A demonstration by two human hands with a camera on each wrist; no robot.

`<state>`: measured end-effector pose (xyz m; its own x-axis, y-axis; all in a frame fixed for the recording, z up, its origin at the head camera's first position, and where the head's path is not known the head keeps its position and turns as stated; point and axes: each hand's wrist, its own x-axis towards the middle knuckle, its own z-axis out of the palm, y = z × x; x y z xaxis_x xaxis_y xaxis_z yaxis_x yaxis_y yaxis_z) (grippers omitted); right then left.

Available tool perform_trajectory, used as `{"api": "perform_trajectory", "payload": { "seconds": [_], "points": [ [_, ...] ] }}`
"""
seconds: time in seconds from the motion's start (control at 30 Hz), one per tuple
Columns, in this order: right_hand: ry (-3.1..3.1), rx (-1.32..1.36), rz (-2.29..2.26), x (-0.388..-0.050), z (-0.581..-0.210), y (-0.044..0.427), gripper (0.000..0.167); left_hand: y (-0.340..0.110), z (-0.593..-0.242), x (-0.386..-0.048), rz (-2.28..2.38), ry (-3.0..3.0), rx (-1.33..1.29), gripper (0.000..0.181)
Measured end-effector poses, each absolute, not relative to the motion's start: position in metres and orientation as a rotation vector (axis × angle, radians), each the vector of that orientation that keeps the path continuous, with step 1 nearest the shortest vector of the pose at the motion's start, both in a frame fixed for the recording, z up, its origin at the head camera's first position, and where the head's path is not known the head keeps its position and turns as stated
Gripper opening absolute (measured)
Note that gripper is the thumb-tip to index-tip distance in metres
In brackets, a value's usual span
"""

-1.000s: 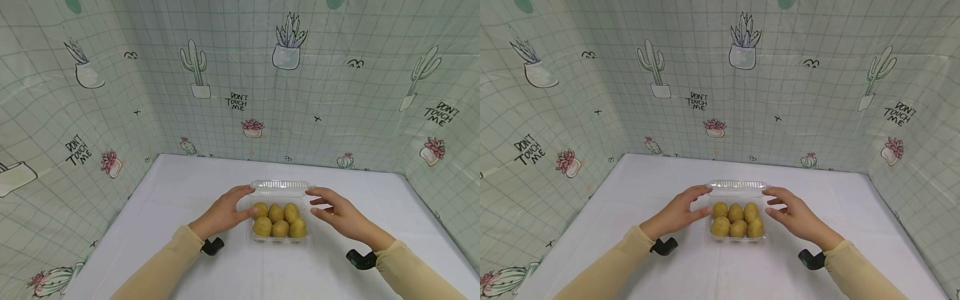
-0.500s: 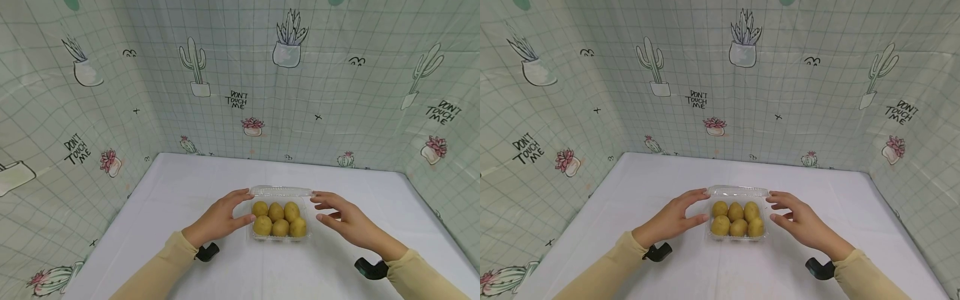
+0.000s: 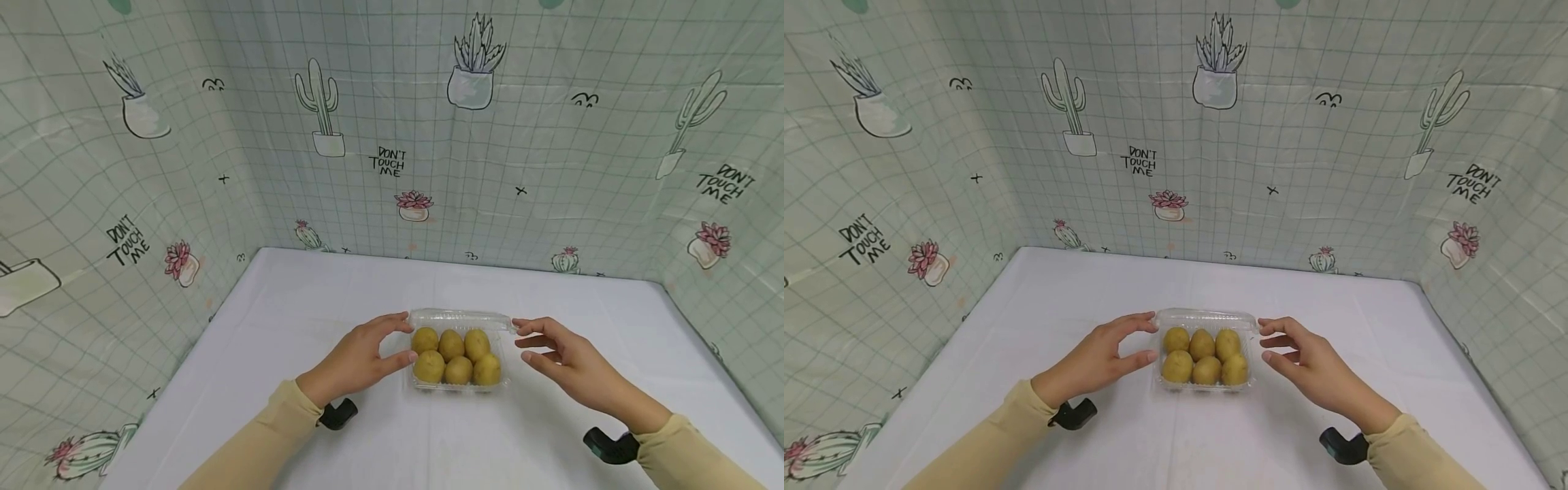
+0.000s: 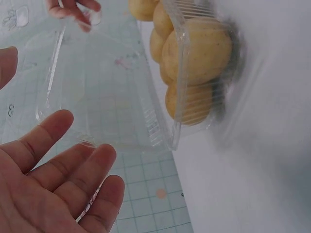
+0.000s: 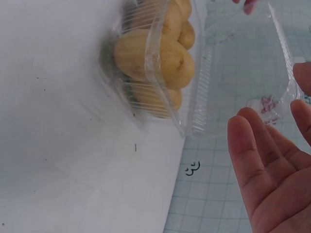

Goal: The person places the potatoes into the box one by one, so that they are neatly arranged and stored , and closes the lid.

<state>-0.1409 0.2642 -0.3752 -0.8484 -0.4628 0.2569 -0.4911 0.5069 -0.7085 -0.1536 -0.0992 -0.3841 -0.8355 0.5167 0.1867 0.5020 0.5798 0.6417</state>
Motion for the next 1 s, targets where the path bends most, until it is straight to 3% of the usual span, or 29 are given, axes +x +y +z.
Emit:
{"api": "perform_trajectory", "payload": {
  "seconds": [0.3,0.53,0.67,1.0],
  "points": [
    [-2.702,0.843,1.291,-0.139,-0.378,0.264,0.033,-0.099,-0.385,-0.152,1.173,2.746,0.892,0.036],
    [-2.723,0.845,1.291,-0.137,-0.383,0.264,0.042,-0.099,-0.385,-0.151,1.191,2.707,0.847,0.046],
    [-2.724,0.857,1.254,-0.137,-0.385,0.265,0.037,-0.098,-0.386,-0.152,1.13,2.728,0.844,0.054],
    [-2.715,0.831,1.217,-0.139,-0.394,0.264,0.024,-0.096,-0.391,-0.151,1.039,2.776,0.805,0.053]
  ]
}}
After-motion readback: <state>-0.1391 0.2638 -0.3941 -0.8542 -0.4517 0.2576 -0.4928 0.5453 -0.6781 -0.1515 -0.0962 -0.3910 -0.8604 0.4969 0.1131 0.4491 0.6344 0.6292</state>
